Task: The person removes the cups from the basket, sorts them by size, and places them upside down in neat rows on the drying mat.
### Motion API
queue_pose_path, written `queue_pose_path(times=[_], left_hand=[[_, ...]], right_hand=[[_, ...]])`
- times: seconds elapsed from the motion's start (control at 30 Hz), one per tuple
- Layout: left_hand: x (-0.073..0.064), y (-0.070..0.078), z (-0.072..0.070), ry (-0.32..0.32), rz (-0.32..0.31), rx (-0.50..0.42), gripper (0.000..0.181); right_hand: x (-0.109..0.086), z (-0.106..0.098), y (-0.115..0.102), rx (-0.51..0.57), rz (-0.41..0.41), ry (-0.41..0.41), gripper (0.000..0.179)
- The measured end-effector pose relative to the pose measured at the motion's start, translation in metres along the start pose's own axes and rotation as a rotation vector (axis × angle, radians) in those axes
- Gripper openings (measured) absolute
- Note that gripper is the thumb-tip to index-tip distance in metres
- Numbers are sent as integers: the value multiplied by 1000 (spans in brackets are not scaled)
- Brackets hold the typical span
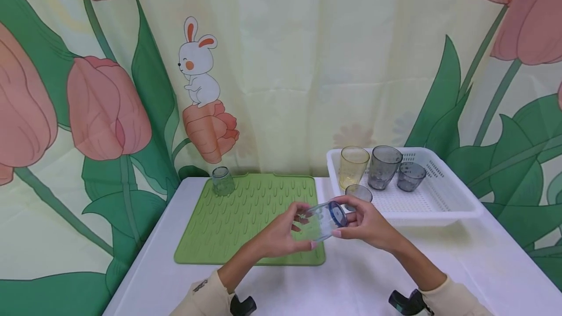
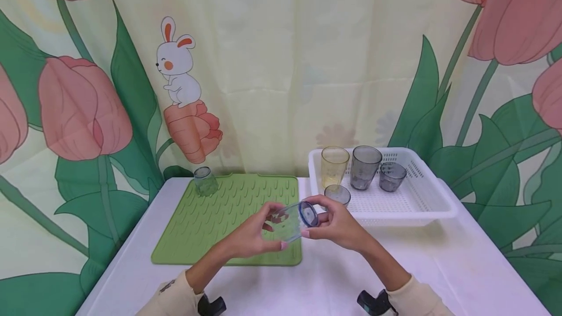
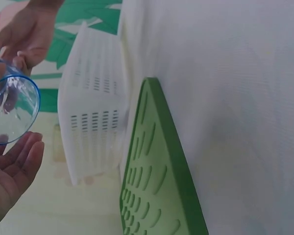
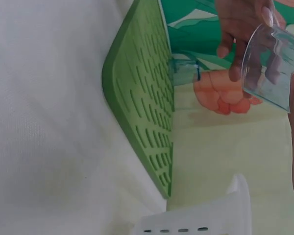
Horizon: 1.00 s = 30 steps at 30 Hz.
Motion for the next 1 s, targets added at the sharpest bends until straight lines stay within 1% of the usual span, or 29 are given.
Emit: queue_pose_path(times=[0.13, 0.27, 0.43, 0.53, 0.63, 0.73, 0.87, 1.0], left_hand=[[-3, -3, -2, -3, 4, 1, 79], [-7, -5, -4, 6, -9, 2, 80], [-14, -9, -7, 35, -52, -19, 88], [-19, -13, -11, 59, -73, -18, 88], [-26, -20, -17, 82, -82, -7, 80], [-33, -28, -24, 88, -96, 19, 70], [-47, -40, -34, 96, -109, 59, 59], [-61, -51, -45, 126, -117, 100, 52]], right_hand=[[3, 2, -1, 54, -25, -49, 65], [7, 5, -2, 69, -32, -51, 64], [11, 7, -3, 2, -14, -10, 62], [15, 8, -3, -39, -11, 14, 59], [19, 9, -3, -38, -10, 31, 57], [23, 11, -2, -39, -1, 49, 55], [28, 13, -1, -63, 37, 79, 54], [34, 14, -1, -76, 57, 102, 54]])
Point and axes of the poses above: each hand's wrist, its own x-axis towards the middle knuckle, its own z-axis out of the palm, y = z × x, the point moved 4 cm from there along x, towards the middle knuckle, and after that the axes turned 10 degrees about -x, right-handed, at the moved point
